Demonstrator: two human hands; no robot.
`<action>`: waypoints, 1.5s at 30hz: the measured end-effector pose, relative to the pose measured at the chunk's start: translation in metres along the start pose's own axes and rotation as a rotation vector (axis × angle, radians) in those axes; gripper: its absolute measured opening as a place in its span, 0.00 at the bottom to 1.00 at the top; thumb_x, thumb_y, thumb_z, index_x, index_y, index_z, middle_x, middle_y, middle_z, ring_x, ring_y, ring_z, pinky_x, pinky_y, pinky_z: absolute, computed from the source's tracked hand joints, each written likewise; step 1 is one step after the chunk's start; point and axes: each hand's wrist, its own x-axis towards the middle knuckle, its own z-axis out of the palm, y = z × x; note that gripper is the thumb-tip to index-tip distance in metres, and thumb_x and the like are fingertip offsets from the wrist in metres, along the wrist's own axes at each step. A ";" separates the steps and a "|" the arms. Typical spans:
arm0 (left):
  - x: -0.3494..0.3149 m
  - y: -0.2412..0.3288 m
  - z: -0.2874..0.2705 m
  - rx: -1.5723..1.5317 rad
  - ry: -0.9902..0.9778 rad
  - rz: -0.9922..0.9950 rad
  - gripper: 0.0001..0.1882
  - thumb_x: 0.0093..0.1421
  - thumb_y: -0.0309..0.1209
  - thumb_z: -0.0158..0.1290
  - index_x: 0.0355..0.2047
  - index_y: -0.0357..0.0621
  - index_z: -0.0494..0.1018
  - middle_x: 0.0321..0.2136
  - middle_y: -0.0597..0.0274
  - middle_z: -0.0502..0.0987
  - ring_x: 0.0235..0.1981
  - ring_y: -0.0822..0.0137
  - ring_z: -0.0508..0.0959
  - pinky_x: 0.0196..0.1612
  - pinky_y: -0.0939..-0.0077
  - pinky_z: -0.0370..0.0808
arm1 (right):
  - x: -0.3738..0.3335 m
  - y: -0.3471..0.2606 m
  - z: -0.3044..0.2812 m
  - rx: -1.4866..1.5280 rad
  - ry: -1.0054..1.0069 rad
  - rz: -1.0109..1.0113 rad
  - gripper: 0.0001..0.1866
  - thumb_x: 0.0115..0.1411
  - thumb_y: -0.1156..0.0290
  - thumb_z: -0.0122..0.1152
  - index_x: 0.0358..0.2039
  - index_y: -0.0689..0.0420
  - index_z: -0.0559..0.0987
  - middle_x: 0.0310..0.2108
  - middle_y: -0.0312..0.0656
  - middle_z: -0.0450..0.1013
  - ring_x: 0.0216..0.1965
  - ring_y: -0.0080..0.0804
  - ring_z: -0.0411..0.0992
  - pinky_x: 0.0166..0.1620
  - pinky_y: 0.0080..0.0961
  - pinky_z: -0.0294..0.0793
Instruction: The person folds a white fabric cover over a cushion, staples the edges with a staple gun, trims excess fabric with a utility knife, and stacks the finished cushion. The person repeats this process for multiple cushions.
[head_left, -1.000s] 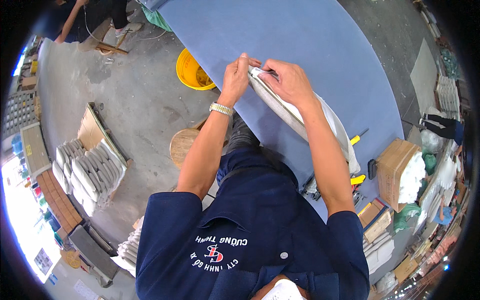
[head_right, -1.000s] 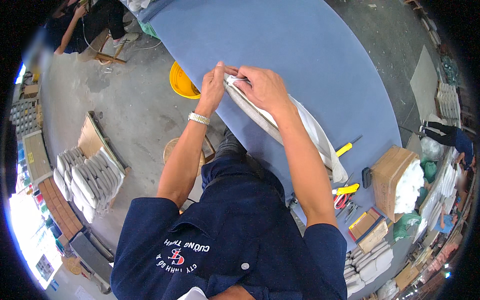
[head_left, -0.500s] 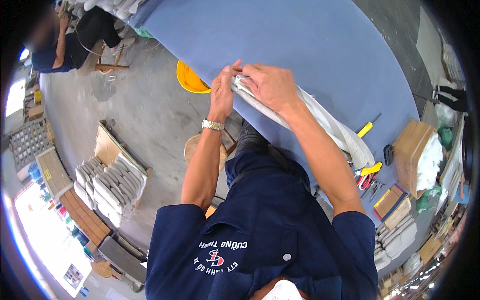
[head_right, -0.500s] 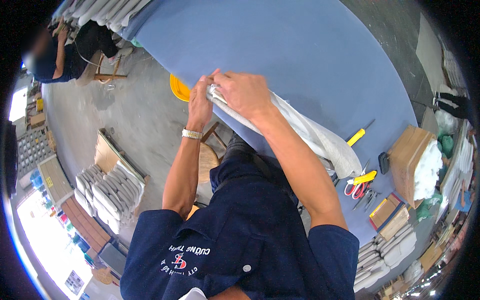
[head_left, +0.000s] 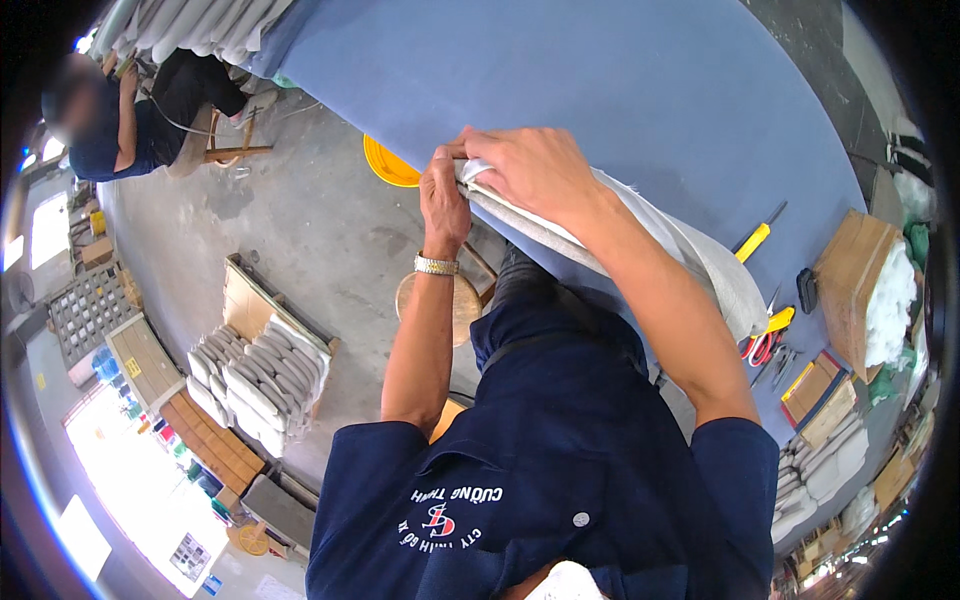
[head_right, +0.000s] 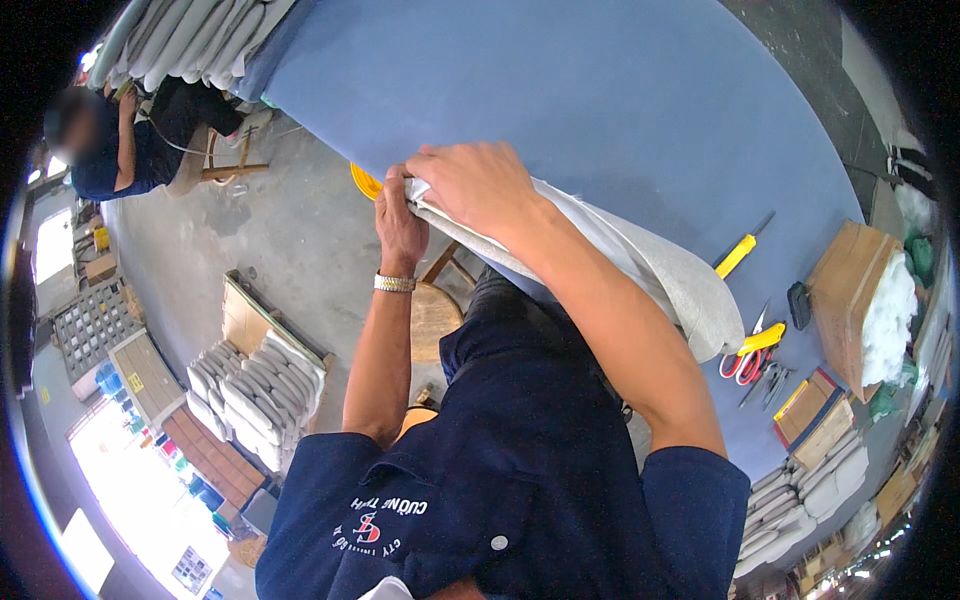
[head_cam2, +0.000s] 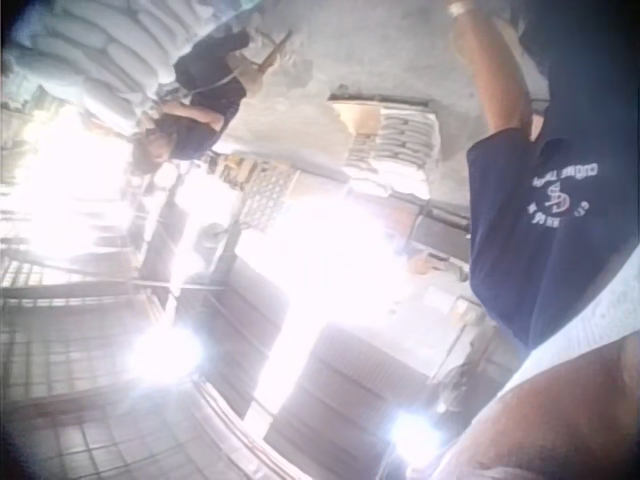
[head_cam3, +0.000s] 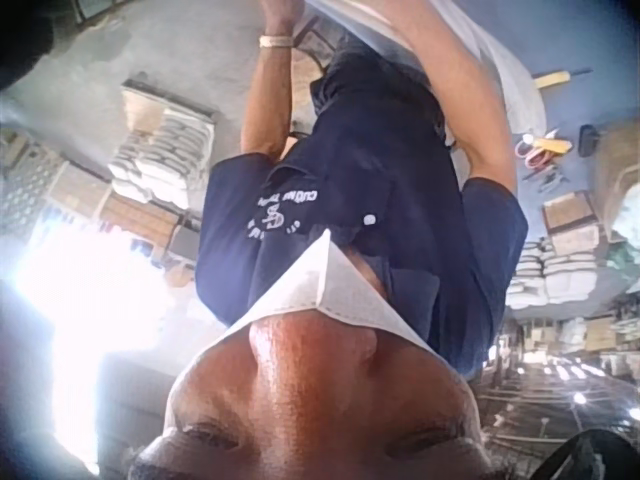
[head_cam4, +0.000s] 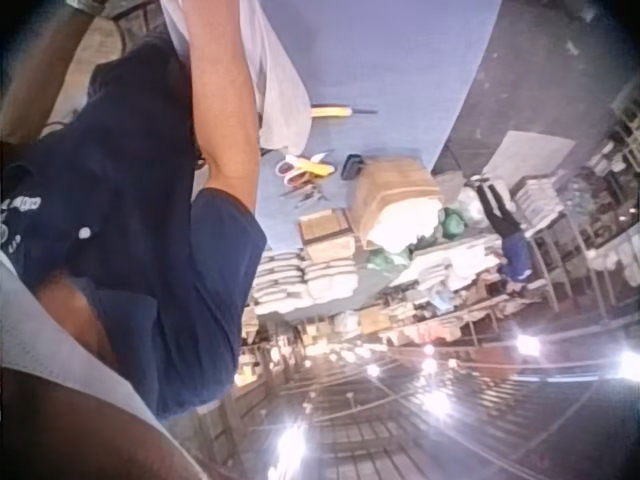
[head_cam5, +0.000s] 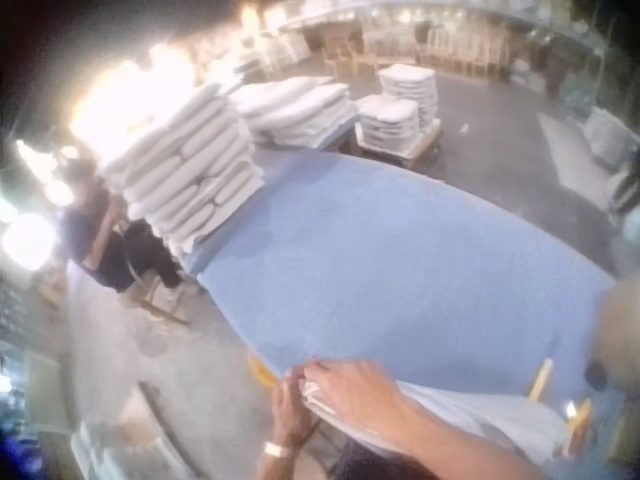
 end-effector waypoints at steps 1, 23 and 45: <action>-0.001 -0.002 -0.001 -0.007 0.006 0.002 0.29 0.79 0.42 0.33 0.41 0.31 0.79 0.53 0.45 0.80 0.69 0.49 0.67 0.70 0.56 0.61 | 0.002 -0.005 -0.003 -0.014 -0.010 -0.008 0.10 0.60 0.66 0.65 0.42 0.49 0.82 0.37 0.35 0.83 0.38 0.43 0.83 0.35 0.43 0.81; 0.008 0.018 0.015 0.035 -0.005 -0.056 0.29 0.79 0.44 0.32 0.39 0.33 0.76 0.57 0.43 0.78 0.70 0.50 0.65 0.72 0.55 0.59 | 0.001 0.022 0.005 -0.062 0.206 -0.242 0.05 0.63 0.66 0.58 0.35 0.46 0.82 0.31 0.32 0.81 0.34 0.35 0.82 0.29 0.36 0.80; 0.010 0.019 -0.013 0.261 -0.235 -0.129 0.18 0.77 0.40 0.43 0.48 0.37 0.72 0.53 0.42 0.78 0.69 0.57 0.67 0.64 0.64 0.67 | 0.009 0.030 -0.012 0.195 -0.081 0.074 0.14 0.59 0.57 0.69 0.44 0.45 0.85 0.33 0.46 0.83 0.35 0.49 0.81 0.38 0.46 0.79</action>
